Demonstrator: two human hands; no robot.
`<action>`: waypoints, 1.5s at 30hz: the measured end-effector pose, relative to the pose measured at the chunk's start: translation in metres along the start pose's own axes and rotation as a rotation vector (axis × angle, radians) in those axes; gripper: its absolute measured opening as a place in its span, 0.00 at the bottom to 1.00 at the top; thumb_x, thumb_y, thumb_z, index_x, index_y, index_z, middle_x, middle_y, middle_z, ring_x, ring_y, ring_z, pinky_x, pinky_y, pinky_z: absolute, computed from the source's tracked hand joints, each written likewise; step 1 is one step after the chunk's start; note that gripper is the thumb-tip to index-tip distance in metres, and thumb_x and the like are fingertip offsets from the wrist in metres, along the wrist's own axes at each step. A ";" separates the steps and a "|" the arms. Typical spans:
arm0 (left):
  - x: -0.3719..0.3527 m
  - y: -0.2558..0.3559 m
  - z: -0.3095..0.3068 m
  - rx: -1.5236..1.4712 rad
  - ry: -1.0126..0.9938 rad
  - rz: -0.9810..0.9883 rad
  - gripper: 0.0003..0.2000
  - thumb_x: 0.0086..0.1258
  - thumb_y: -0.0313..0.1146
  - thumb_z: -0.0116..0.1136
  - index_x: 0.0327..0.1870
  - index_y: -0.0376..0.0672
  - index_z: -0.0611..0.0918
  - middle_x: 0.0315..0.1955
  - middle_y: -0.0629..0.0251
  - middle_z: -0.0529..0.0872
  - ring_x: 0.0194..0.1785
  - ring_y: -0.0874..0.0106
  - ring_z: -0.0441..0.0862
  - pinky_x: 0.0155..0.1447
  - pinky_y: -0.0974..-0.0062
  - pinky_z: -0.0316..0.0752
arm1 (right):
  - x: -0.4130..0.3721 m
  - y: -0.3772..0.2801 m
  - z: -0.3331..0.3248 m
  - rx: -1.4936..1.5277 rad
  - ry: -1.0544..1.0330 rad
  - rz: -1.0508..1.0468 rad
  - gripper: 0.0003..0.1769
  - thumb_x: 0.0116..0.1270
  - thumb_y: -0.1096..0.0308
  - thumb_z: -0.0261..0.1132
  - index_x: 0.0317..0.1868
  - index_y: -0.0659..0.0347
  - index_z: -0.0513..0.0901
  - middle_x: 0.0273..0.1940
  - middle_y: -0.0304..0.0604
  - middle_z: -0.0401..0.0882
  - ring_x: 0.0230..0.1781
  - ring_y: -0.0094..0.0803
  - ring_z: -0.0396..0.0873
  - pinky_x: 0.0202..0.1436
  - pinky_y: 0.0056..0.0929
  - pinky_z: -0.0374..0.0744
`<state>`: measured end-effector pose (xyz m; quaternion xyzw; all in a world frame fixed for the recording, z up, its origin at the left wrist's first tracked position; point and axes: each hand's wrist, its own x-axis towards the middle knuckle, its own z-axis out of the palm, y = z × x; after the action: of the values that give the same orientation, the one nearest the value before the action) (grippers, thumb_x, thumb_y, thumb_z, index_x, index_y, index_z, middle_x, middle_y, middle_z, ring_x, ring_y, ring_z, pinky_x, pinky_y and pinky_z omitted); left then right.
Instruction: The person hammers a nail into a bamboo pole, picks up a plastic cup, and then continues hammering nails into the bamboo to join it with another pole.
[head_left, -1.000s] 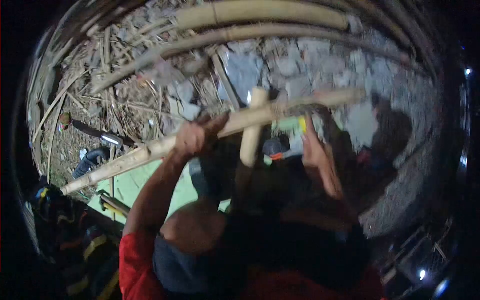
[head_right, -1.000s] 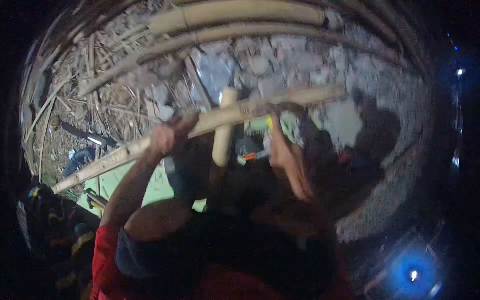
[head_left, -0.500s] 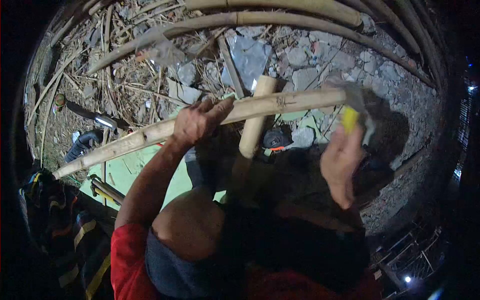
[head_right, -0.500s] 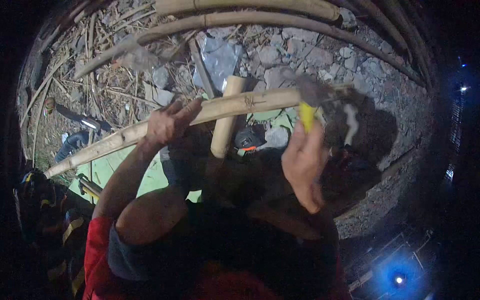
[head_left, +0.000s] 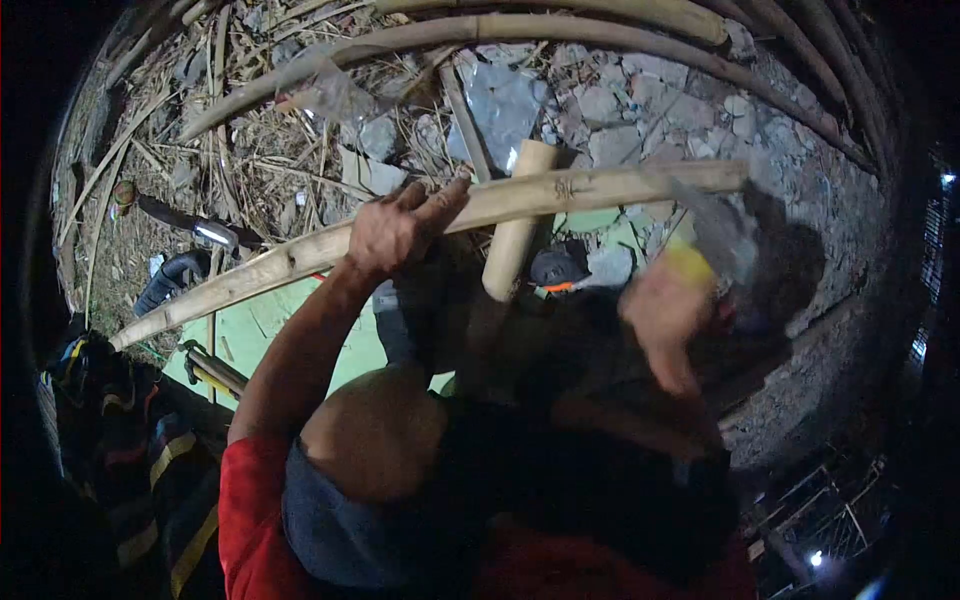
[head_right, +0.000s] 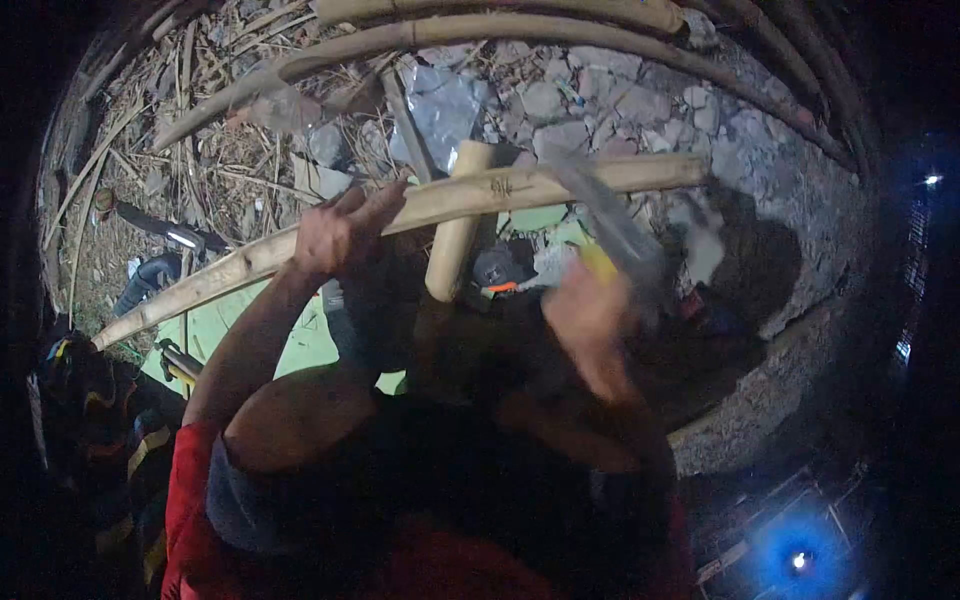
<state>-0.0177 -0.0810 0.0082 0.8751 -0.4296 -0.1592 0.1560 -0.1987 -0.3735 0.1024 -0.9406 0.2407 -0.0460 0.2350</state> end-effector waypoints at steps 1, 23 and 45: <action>0.000 0.005 -0.004 -0.004 -0.022 -0.002 0.31 0.74 0.40 0.62 0.80 0.68 0.70 0.37 0.65 0.83 0.34 0.60 0.87 0.32 0.60 0.84 | 0.001 -0.012 -0.005 -0.061 -0.155 0.108 0.11 0.76 0.71 0.65 0.54 0.63 0.77 0.34 0.53 0.79 0.31 0.48 0.81 0.48 0.44 0.80; -0.013 0.016 0.013 0.043 0.040 0.034 0.30 0.75 0.43 0.61 0.79 0.70 0.72 0.40 0.61 0.82 0.41 0.57 0.87 0.46 0.56 0.86 | -0.016 0.026 0.014 -0.295 -0.404 0.062 0.16 0.84 0.62 0.56 0.55 0.68 0.81 0.41 0.58 0.87 0.39 0.49 0.88 0.48 0.47 0.83; -0.007 -0.003 0.022 -0.055 0.172 0.106 0.32 0.69 0.45 0.67 0.76 0.66 0.75 0.42 0.61 0.85 0.42 0.57 0.89 0.42 0.59 0.86 | -0.006 0.017 0.021 -0.383 -0.139 -0.366 0.13 0.77 0.66 0.63 0.55 0.63 0.82 0.39 0.54 0.85 0.34 0.46 0.85 0.41 0.40 0.82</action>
<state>-0.0289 -0.0767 -0.0112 0.8570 -0.4558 -0.0865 0.2244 -0.2068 -0.3754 0.0760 -0.9967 0.0541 0.0233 0.0567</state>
